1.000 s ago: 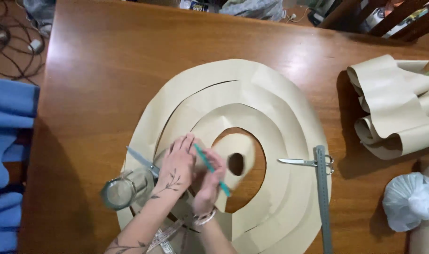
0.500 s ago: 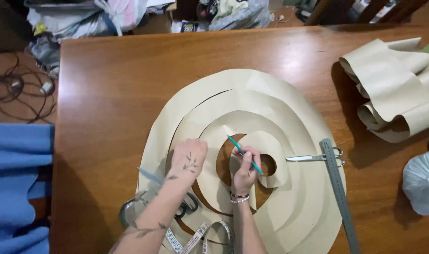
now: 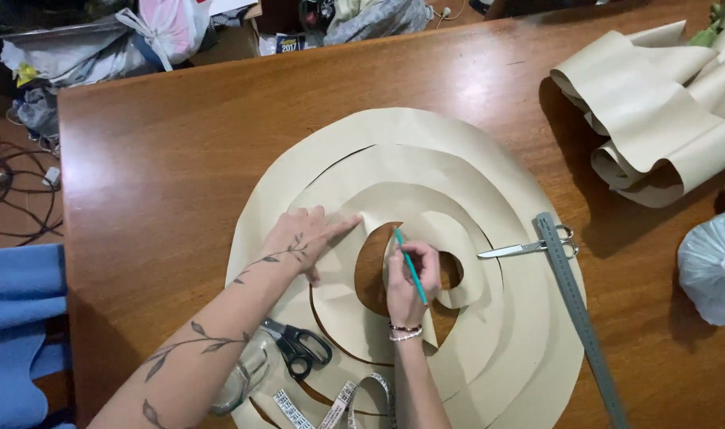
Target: The person measures a circular piece of beige fabric using a flexible tape measure and a ruler, then marks the fabric with a pencil. They handle a small cardboard circle and a pencil while working on a wooden table.
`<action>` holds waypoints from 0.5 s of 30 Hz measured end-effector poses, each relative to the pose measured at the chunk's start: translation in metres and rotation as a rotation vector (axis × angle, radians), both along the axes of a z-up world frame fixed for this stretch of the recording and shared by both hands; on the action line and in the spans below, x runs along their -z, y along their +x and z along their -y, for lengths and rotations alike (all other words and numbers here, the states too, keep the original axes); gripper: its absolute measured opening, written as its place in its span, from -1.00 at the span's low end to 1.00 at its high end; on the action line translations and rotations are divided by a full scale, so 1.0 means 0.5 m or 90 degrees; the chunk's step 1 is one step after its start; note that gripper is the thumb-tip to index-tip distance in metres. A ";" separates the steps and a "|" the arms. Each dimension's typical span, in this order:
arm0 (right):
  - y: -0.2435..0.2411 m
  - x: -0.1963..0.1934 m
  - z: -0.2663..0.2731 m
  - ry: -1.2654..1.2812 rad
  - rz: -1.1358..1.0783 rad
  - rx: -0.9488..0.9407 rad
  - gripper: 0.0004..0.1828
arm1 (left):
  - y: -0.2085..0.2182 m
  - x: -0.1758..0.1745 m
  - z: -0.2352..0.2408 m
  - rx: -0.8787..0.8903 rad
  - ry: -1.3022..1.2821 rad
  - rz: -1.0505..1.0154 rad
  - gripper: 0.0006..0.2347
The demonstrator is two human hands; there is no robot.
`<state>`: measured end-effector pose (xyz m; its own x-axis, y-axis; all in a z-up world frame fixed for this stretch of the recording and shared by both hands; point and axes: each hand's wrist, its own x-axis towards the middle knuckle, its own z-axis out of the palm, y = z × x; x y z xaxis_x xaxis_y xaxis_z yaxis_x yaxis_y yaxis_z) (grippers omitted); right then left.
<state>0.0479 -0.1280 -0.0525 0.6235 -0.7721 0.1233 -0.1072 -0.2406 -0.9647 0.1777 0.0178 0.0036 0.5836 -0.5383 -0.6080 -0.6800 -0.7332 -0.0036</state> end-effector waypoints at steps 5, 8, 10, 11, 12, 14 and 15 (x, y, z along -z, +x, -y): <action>0.010 -0.009 -0.016 0.026 -0.015 -0.027 -0.91 | 0.006 -0.027 0.026 0.035 0.059 -0.010 0.26; 0.016 0.007 -0.025 0.031 -0.012 -0.039 -0.89 | 0.009 -0.041 0.037 0.055 0.098 -0.024 0.27; 0.017 0.004 -0.019 0.016 -0.010 -0.030 -0.89 | 0.012 -0.029 0.040 0.060 0.103 -0.024 0.29; 0.015 0.004 -0.016 0.000 -0.010 -0.021 -0.89 | 0.011 -0.021 0.041 0.065 0.108 -0.027 0.31; 0.013 0.008 -0.015 0.001 -0.017 -0.019 -0.89 | 0.010 -0.025 0.043 0.068 0.109 -0.034 0.31; 0.014 0.016 -0.010 0.017 0.002 -0.002 -0.89 | 0.012 -0.034 0.049 0.046 0.125 -0.023 0.39; 0.015 0.016 -0.012 0.017 -0.001 0.001 -0.89 | 0.014 -0.033 0.049 0.048 0.125 -0.026 0.39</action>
<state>0.0551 -0.1222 -0.0604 0.6227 -0.7758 0.1017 -0.1094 -0.2150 -0.9705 0.1847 -0.0065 0.0199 0.5188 -0.4488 -0.7276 -0.7358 -0.6677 -0.1128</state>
